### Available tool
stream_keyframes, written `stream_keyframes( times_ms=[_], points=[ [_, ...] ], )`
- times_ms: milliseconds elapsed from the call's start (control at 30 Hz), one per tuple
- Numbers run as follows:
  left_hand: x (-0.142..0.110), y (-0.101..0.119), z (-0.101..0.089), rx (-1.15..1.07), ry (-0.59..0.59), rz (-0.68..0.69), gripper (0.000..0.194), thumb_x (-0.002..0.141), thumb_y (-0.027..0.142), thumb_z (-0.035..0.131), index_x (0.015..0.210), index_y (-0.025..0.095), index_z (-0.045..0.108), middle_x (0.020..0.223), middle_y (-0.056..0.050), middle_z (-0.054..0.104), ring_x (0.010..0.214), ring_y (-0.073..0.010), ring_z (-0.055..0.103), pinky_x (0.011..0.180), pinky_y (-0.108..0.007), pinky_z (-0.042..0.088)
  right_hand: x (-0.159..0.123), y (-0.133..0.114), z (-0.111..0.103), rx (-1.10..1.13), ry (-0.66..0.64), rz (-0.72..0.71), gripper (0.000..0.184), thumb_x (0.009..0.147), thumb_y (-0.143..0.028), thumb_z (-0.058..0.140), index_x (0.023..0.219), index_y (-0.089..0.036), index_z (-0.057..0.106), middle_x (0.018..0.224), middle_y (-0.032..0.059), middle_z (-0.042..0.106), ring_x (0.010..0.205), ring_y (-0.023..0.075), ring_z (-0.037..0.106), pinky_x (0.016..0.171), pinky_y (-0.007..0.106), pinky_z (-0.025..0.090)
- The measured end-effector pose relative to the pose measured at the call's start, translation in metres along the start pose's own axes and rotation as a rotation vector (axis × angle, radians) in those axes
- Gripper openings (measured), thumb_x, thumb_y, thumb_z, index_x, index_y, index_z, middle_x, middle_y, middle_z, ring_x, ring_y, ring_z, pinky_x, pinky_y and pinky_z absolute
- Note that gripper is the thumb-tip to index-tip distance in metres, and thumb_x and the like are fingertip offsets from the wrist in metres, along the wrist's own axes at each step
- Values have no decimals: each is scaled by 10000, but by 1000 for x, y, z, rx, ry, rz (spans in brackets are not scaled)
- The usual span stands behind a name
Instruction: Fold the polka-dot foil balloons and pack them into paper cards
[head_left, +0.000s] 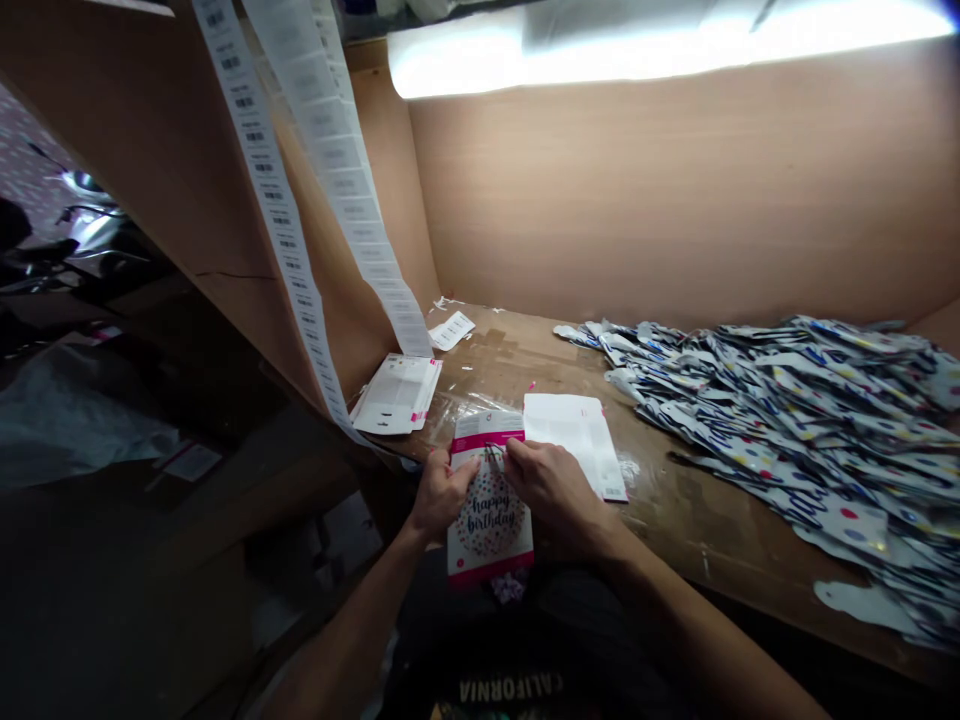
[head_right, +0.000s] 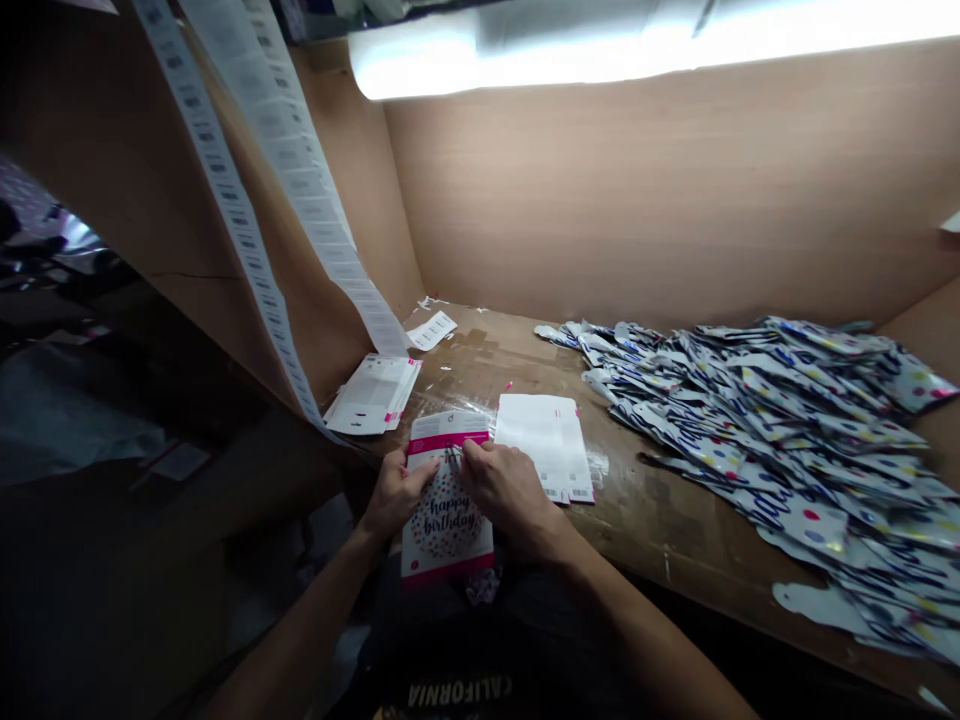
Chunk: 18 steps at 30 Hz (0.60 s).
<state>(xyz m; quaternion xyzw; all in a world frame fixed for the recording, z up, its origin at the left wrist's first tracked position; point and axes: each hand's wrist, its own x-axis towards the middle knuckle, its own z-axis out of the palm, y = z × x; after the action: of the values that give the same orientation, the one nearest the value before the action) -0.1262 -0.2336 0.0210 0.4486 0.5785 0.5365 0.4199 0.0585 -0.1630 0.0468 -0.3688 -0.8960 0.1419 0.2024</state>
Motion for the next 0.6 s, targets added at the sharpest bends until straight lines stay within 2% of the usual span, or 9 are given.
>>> stream_keyframes(
  times_ms=[100, 167, 300, 433, 600],
  points=[
    [-6, 1, 8, 126, -79, 54, 319, 847, 326, 680, 1105, 151, 749, 861, -57, 758, 794, -231, 690, 726, -300, 543, -3, 6, 5, -28, -83, 37, 111, 958, -235, 575, 904, -229, 672, 698, 51, 664, 553, 165, 527, 586, 306, 234],
    [-6, -2, 11, 126, -82, 39, 284, 842, 308, 671, 1069, 154, 744, 885, -55, 760, 806, -228, 689, 728, -295, 542, -6, 12, 5, -23, -107, 42, 140, 958, -255, 584, 856, -231, 676, 693, 54, 672, 562, 172, 540, 588, 307, 245],
    [-2, -11, 7, -19, 4, -57, 308, 818, 314, 686, 1067, 136, 716, 918, -78, 768, 809, -238, 707, 740, -319, 562, -16, 21, -3, 71, -24, 69, 282, 1008, -329, 526, 763, -232, 626, 663, 38, 666, 560, 163, 531, 581, 309, 244],
    [-5, -13, 5, -40, -29, -46, 360, 827, 323, 701, 1130, 130, 706, 976, -97, 772, 874, -255, 721, 802, -340, 570, -17, 18, -7, 140, 60, 107, 282, 1008, -327, 519, 751, -231, 589, 650, 32, 653, 565, 162, 526, 584, 306, 242],
    [-17, 1, 3, 39, -56, -11, 372, 864, 326, 664, 1190, 150, 702, 997, -74, 773, 868, -241, 711, 783, -312, 562, -13, 7, -7, 93, 37, 101, 287, 1003, -317, 519, 736, -232, 581, 630, 32, 635, 542, 156, 493, 575, 308, 221]
  ],
)
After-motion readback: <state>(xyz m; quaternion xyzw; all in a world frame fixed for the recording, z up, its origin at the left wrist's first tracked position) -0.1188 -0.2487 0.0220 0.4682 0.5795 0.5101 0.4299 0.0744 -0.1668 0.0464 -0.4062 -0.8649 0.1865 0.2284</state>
